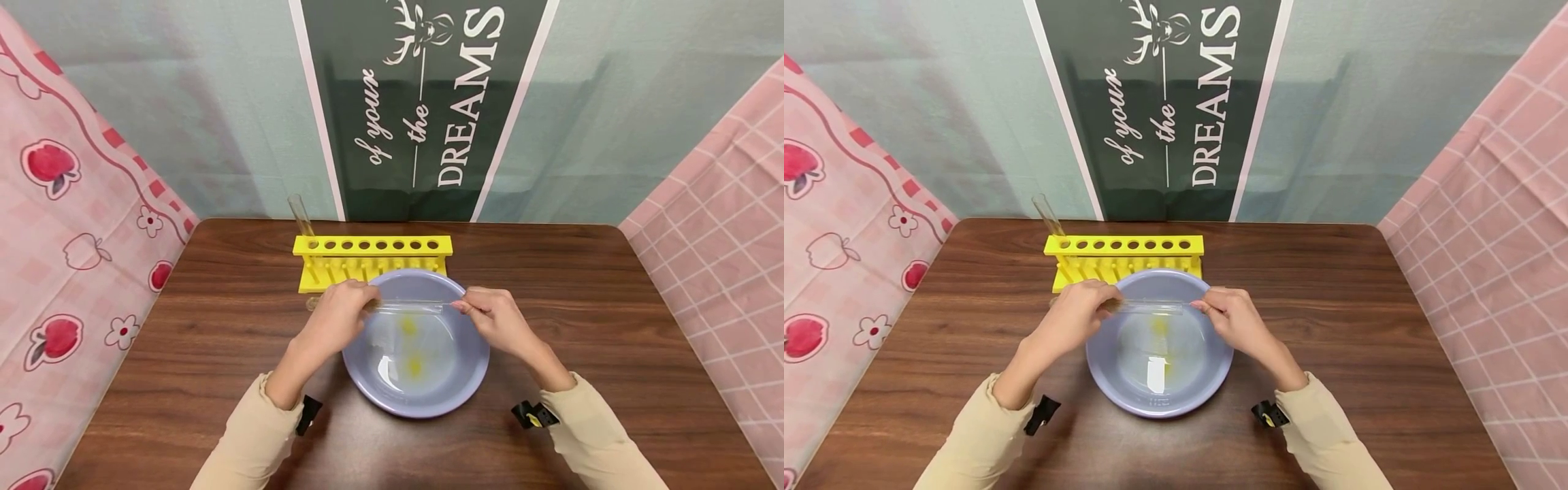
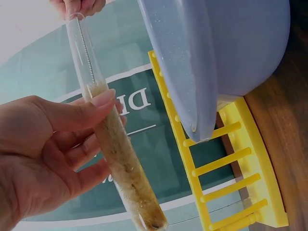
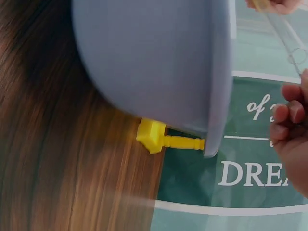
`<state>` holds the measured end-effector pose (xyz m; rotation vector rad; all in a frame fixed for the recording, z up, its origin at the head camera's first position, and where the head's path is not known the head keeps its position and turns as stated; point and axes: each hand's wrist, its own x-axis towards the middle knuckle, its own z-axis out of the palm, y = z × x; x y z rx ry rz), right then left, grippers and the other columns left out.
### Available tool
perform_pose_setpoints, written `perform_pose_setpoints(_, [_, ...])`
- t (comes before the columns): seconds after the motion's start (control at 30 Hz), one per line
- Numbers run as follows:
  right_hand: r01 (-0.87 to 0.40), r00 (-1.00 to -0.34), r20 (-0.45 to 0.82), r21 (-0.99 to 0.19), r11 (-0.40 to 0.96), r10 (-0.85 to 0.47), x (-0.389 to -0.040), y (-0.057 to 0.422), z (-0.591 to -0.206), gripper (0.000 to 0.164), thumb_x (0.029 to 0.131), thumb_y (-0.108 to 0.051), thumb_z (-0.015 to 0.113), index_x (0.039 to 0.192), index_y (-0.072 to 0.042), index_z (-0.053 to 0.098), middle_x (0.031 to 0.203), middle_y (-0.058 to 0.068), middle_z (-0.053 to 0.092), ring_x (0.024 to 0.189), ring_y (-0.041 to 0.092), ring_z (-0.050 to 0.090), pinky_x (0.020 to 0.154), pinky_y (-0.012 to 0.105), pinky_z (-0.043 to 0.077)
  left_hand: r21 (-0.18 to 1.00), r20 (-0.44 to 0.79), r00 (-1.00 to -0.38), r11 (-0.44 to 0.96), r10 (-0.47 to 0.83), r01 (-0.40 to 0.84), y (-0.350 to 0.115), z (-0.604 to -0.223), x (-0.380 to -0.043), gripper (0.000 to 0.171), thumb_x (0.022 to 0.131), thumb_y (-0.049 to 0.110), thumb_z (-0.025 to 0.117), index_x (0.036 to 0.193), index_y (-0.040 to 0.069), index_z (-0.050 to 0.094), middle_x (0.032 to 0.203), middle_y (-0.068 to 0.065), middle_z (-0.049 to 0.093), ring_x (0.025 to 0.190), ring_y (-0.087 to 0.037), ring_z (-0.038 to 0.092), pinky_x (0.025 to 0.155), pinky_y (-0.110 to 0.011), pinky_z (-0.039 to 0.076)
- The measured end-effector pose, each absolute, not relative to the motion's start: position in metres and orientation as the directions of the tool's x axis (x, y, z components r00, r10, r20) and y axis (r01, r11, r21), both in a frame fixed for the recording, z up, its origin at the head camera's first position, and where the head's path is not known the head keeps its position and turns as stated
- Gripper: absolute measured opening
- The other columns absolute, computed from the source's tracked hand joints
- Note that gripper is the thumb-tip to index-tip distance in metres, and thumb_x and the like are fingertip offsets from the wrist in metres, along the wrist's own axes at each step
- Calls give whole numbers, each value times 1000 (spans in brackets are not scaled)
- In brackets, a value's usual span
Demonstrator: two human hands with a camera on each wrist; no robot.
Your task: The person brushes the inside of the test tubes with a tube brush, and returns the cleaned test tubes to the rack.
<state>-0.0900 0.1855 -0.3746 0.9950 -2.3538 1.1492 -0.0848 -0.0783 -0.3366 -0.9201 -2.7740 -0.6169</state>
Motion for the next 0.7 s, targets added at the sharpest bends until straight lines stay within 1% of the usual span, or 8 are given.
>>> perform_pose_setpoints(0.07, [-764, -644, 614, -494, 414, -456, -93, 188, -381, 23, 86, -12, 62, 64, -11, 56, 58, -5, 37, 54, 4, 33, 48, 15, 27, 342, 251, -802, 725, 542, 598, -79, -336, -86, 25, 66, -16, 63, 76, 7, 62, 70, -1, 60, 70, -21, 58, 60, -33, 46])
perform_pose_setpoints(0.13, [-763, -646, 615, -493, 419, -453, -93, 189, -380, 24, 87, -18, 60, 65, -11, 57, 58, -4, 37, 54, 6, 34, 49, 16, 28, 345, 237, -805, 727, 544, 593, -79, -335, -86, 24, 67, -15, 64, 76, 7, 62, 71, -1, 61, 71, -21, 59, 62, -33, 46])
perform_pose_setpoints(0.2, [-718, -696, 569, -545, 434, -437, -92, 189, -377, 23, 87, -15, 61, 64, -12, 58, 56, -5, 38, 52, 6, 35, 46, 17, 29, 344, 229, -807, 731, 544, 590, -79, -334, -87, 23, 67, -14, 65, 77, 7, 62, 72, -1, 61, 72, -21, 59, 63, -34, 47])
perform_pose_setpoints(0.27, [-618, -785, 468, -639, 457, -407, -90, 189, -372, 25, 84, -9, 63, 60, -13, 57, 54, -7, 39, 49, 5, 35, 44, 18, 29, 338, 231, -809, 735, 541, 588, -77, -333, -87, 22, 68, -13, 66, 77, 6, 62, 72, -2, 61, 73, -21, 59, 64, -34, 47])
perform_pose_setpoints(0.33, [-467, -875, 314, -753, 465, -370, -89, 189, -364, 28, 84, -7, 63, 57, -10, 55, 52, -6, 40, 46, 6, 35, 42, 21, 28, 324, 239, -807, 739, 540, 590, -76, -333, -86, 22, 68, -13, 67, 78, 7, 62, 73, -3, 61, 73, -21, 58, 63, -33, 47])
perform_pose_setpoints(0.4, [-290, -932, 146, -848, 444, -331, -88, 189, -356, 31, 86, -9, 61, 56, -4, 54, 50, -3, 40, 45, 8, 34, 41, 23, 27, 310, 255, -805, 743, 536, 593, -75, -333, -86, 22, 69, -12, 67, 78, 7, 62, 73, -3, 60, 72, -21, 58, 62, -32, 47])
perform_pose_setpoints(0.53, [-6, -944, -84, -962, 272, -319, -89, 189, -344, 38, 89, -8, 57, 56, 9, 48, 47, 3, 37, 42, 12, 28, 40, 25, 21, 287, 294, -797, 746, 528, 601, -72, -334, -84, 22, 69, -12, 66, 77, 8, 63, 72, -2, 59, 72, -20, 57, 59, -32, 47])
perform_pose_setpoints(0.7, [211, -886, -166, -976, -59, -433, -92, 191, -345, 40, 90, 2, 46, 51, 2, 40, 45, 2, 25, 39, 15, 19, 42, 29, 15, 272, 333, -792, 752, 511, 600, -70, -335, -83, 22, 69, -11, 66, 77, 10, 63, 72, -1, 57, 72, -21, 56, 58, -33, 46])
